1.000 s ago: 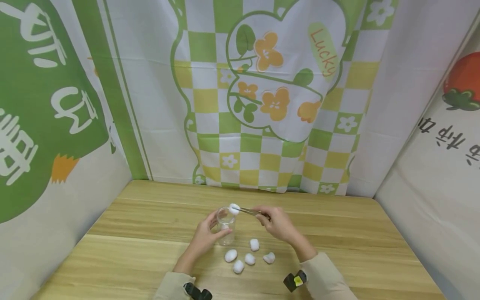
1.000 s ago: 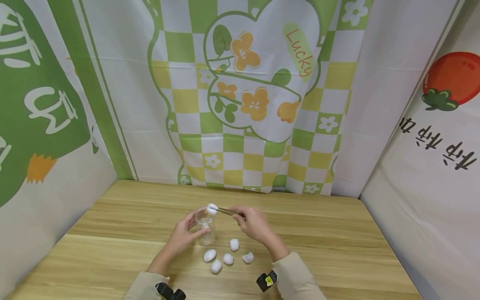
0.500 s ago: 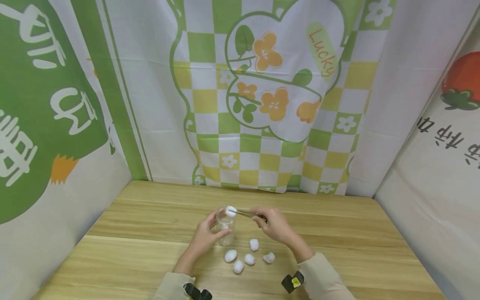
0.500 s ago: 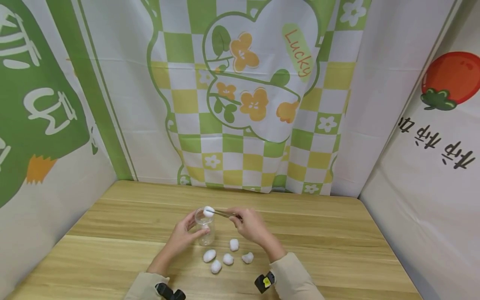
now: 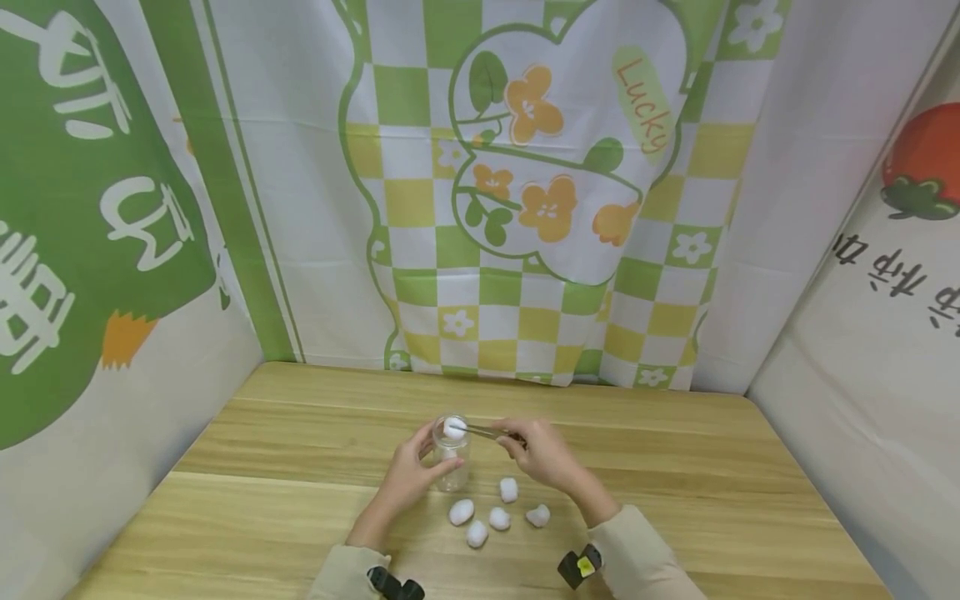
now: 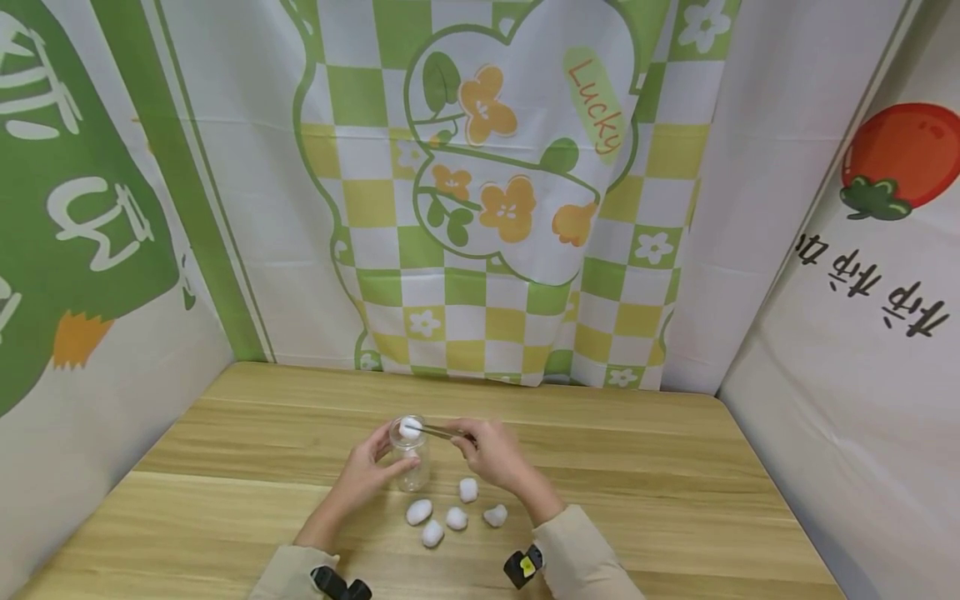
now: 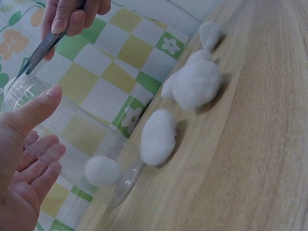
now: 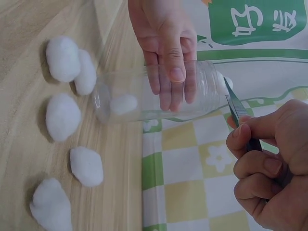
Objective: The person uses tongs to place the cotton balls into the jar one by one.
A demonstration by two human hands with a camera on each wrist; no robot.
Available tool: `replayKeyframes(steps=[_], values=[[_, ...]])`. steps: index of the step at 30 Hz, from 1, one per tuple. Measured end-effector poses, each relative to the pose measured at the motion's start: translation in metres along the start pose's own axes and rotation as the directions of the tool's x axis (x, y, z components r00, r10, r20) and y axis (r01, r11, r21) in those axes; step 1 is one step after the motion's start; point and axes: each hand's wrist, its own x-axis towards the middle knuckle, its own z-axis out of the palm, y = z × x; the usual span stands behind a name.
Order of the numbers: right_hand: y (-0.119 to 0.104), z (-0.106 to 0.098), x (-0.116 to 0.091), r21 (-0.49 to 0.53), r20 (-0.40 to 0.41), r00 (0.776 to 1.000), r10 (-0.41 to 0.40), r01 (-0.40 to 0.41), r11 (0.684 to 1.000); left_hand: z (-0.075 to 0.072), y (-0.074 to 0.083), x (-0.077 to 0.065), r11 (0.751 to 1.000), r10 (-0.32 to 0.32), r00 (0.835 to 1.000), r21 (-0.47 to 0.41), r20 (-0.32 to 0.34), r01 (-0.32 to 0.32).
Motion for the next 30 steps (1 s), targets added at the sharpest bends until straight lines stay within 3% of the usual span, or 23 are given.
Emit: replayKeyframes(steps=[6, 22, 30], values=[[0.0012, 0.0019, -0.0008, 0.004, 0.01, 1.0, 0.015, -0.015, 1.0, 0.001, -0.0001, 0.0005, 1.0, 0.021, 1.0, 0.012, -0.001, -0.021], [0.0056, 0.0008, -0.0049, 0.031, 0.042, 0.999, 0.026, -0.028, 0.999, 0.0009, 0.0003, 0.0, 1.0, -0.021, 1.0, 0.006, 0.005, 0.021], [0.0075, -0.0004, -0.0073, 0.068, 0.047, 0.998, 0.028, -0.032, 0.997, 0.0005, -0.0004, 0.0001, 1.0, 0.004, 1.0, 0.007, 0.004, -0.004]])
